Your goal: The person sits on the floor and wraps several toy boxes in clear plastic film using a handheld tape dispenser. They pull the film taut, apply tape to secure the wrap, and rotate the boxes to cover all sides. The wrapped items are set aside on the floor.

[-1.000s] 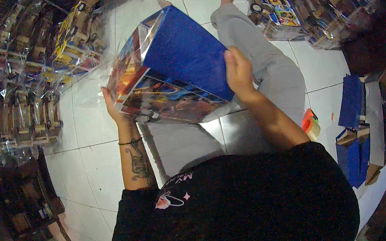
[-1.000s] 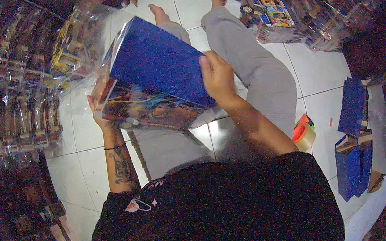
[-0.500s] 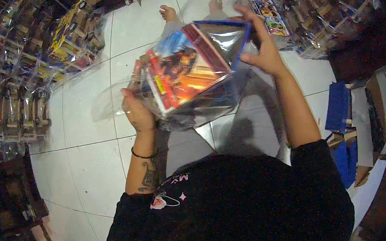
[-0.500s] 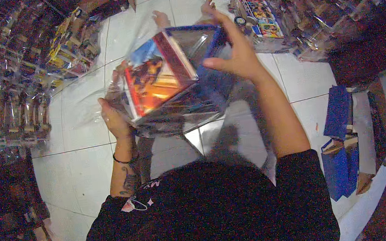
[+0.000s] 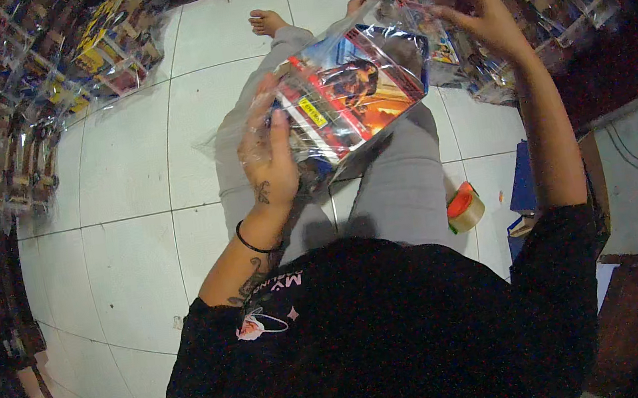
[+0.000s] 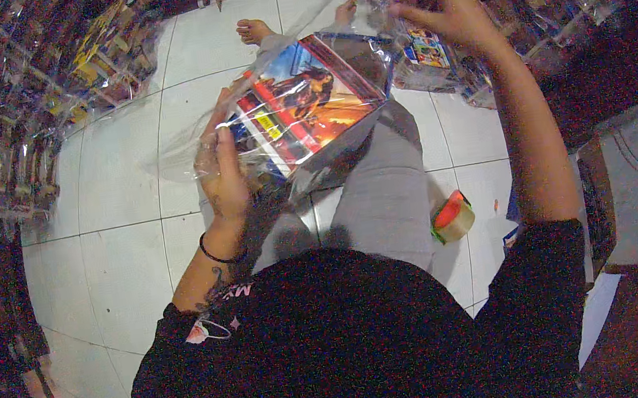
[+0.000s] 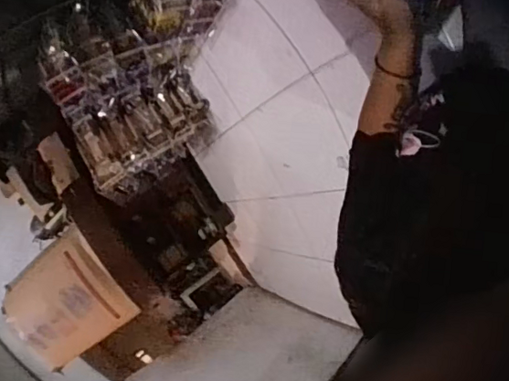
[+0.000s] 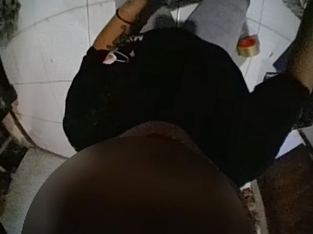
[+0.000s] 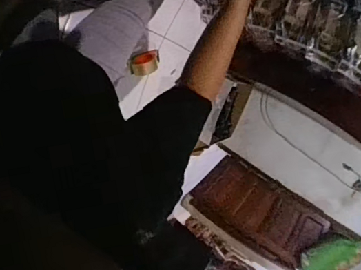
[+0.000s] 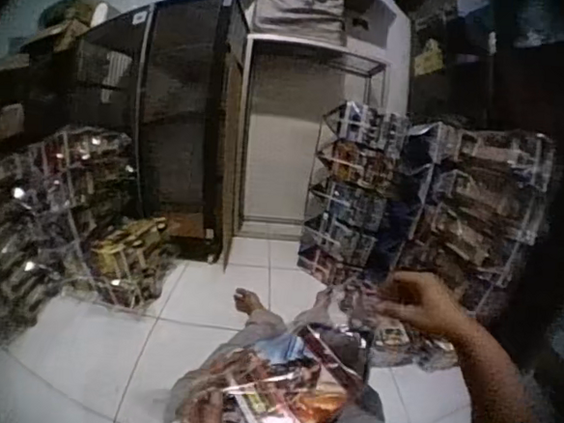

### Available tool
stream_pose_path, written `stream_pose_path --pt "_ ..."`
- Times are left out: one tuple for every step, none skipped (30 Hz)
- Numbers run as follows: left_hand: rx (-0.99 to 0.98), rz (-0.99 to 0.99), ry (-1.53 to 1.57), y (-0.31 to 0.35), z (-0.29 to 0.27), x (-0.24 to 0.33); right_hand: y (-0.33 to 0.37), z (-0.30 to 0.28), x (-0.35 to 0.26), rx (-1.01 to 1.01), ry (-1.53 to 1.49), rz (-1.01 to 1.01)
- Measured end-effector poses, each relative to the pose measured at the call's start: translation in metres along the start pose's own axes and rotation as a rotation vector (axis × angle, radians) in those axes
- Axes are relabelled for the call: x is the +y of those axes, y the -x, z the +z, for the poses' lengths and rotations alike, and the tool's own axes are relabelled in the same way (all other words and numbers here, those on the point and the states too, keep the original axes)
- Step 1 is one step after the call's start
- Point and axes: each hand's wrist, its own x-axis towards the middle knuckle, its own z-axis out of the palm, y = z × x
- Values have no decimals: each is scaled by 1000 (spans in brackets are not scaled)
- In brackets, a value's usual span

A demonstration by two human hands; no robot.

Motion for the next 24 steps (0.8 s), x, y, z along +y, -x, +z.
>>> stream_pose_path --pt "-1 -9 4 0 -2 3 -6 -3 -7 -38 -55 139" --pt "-1 -47 17 0 -2 5 -12 -6 -17 79 -17 40" --pt "26 -29 3 0 -3 7 -18 -9 -29 192 42 15" --pt "34 -51 65 1 -3 9 -24 -11 -42 301 116 36" --pt "59 -78 137 2 -3 10 -24 -12 -59 377 190 -109" --pt "73 -84 214 2 -2 12 -23 -19 -76 139 285 -212" --pt "86 -100 181 1 -3 13 -26 -19 -94 -113 388 -233" --pt "84 -96 149 1 -3 14 -33 -6 -107 -159 409 -494" --pt "88 -119 113 -1 -4 16 -44 10 -118 -220 460 -602" --pt "100 -99 109 -2 -5 18 -53 25 -125 -279 503 -712" --pt "122 -107 100 -2 -7 22 -64 34 -131 -358 578 -669" --pt "154 -138 93 -3 -9 25 -73 43 -131 -439 653 -625" --pt "179 -133 89 1 -12 31 -79 47 -128 -465 631 -540" --pt "21 14 -61 5 -12 37 -85 49 -123 -491 608 -456" --pt "-127 179 -197 9 -10 42 -90 50 -118 -516 585 -372" --pt "-274 345 -333 13 -4 47 -92 48 -112 -484 518 -486" --pt "-426 514 -470 17 2 51 -93 46 -106 -447 447 -596" --pt "-581 681 -605 19 11 54 -93 43 -102 -407 374 -703" --pt "-736 840 -737 24 21 56 -93 41 -99 -417 310 -664" --pt "-775 866 -852 26 35 53 -91 41 -96 -433 245 -624" --pt "-816 897 -962 28 50 51 -88 40 -95 -447 186 -590" --pt "-756 834 -1086 25 61 45 -85 42 -93 -401 229 -649" --pt "-700 768 -1213 20 71 39 -80 42 -91 -351 272 -709" --pt "-661 738 -1367 15 75 34 -77 45 -89 -298 314 -769"
